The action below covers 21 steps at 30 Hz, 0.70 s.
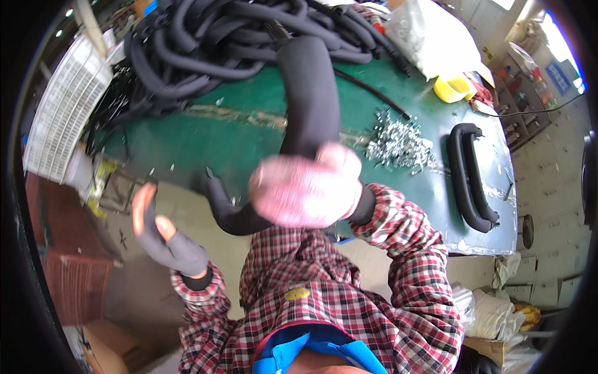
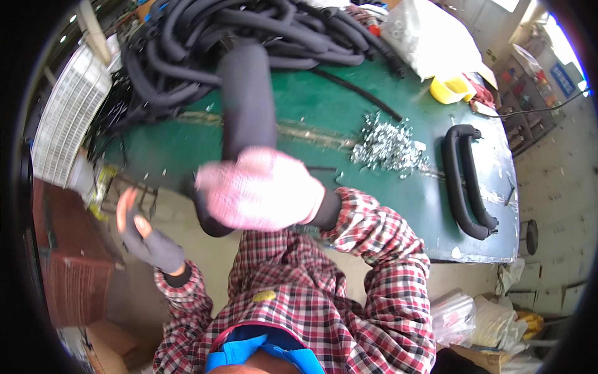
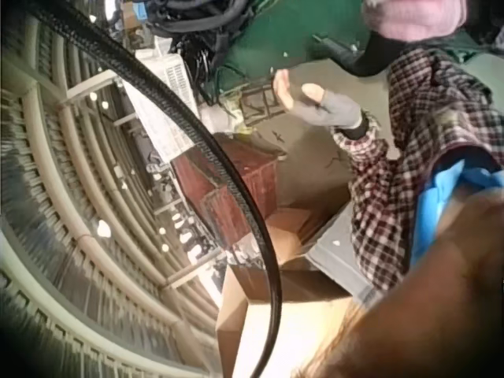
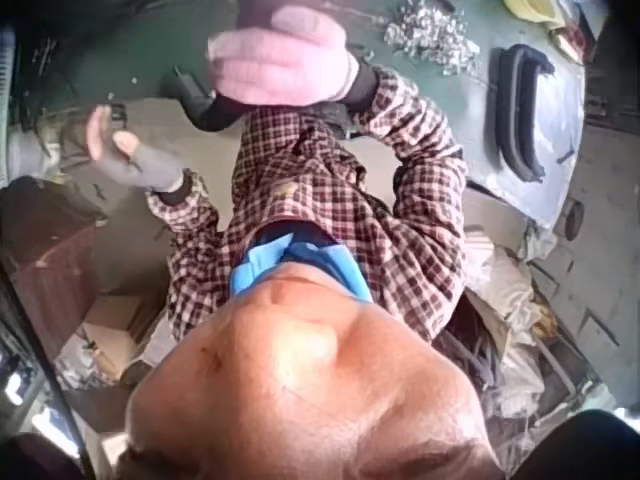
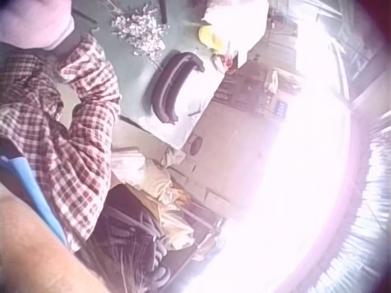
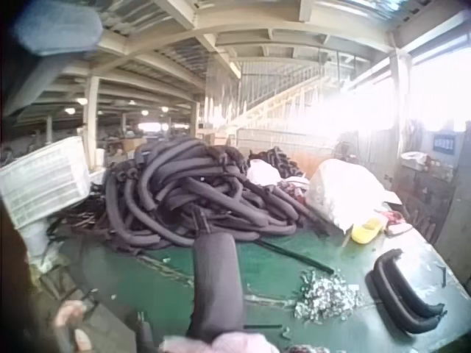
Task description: The person repeatedly picks up black rubber hoses and metal clips from a green workbench. They insert the clips into the ends of the hoses and place the assembled pieces on the table.
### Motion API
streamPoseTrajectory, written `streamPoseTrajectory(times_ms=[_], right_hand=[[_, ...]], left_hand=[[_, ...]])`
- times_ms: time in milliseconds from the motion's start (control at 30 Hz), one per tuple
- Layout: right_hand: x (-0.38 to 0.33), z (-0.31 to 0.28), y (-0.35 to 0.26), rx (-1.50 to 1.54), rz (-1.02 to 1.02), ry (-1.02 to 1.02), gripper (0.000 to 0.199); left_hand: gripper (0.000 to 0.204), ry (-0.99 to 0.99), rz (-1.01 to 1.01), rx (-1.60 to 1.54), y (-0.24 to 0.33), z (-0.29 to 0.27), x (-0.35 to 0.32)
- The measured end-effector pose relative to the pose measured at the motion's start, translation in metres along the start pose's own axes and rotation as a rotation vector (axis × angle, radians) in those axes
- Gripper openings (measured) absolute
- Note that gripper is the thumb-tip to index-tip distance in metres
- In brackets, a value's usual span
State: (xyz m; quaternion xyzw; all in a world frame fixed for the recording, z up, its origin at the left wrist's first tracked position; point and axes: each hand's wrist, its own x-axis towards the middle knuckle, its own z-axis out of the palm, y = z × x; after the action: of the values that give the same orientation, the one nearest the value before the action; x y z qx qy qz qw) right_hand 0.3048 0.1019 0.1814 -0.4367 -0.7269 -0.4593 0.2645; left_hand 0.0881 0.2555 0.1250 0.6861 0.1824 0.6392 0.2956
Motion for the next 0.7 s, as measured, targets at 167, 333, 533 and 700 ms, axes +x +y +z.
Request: streamPoseTrajectory(times_ms=[167, 333, 533, 700], right_hand=[[0.020, 0.031, -0.130, 0.261, -0.042, -0.009, 0.023], [0.002, 0.045, -0.202, 0.540, -0.068, -0.298, 0.017], [-0.077, 0.004, -0.152, 0.832, 0.488, -0.371, 0.019], [-0.169, -0.072, -0.055, -0.083, 1.267, -0.056, 0.019]], left_hand=[[0.111, -0.771, -0.792, -0.723, 0.062, -0.023, 0.008], [0.080, -0.856, -1.039, -0.572, 0.034, -0.069, -0.032], [0.066, -0.860, -1.045, -0.434, -0.028, -0.072, -0.094], [0.046, -0.897, -0.614, 0.023, -0.010, -0.039, -0.124]])
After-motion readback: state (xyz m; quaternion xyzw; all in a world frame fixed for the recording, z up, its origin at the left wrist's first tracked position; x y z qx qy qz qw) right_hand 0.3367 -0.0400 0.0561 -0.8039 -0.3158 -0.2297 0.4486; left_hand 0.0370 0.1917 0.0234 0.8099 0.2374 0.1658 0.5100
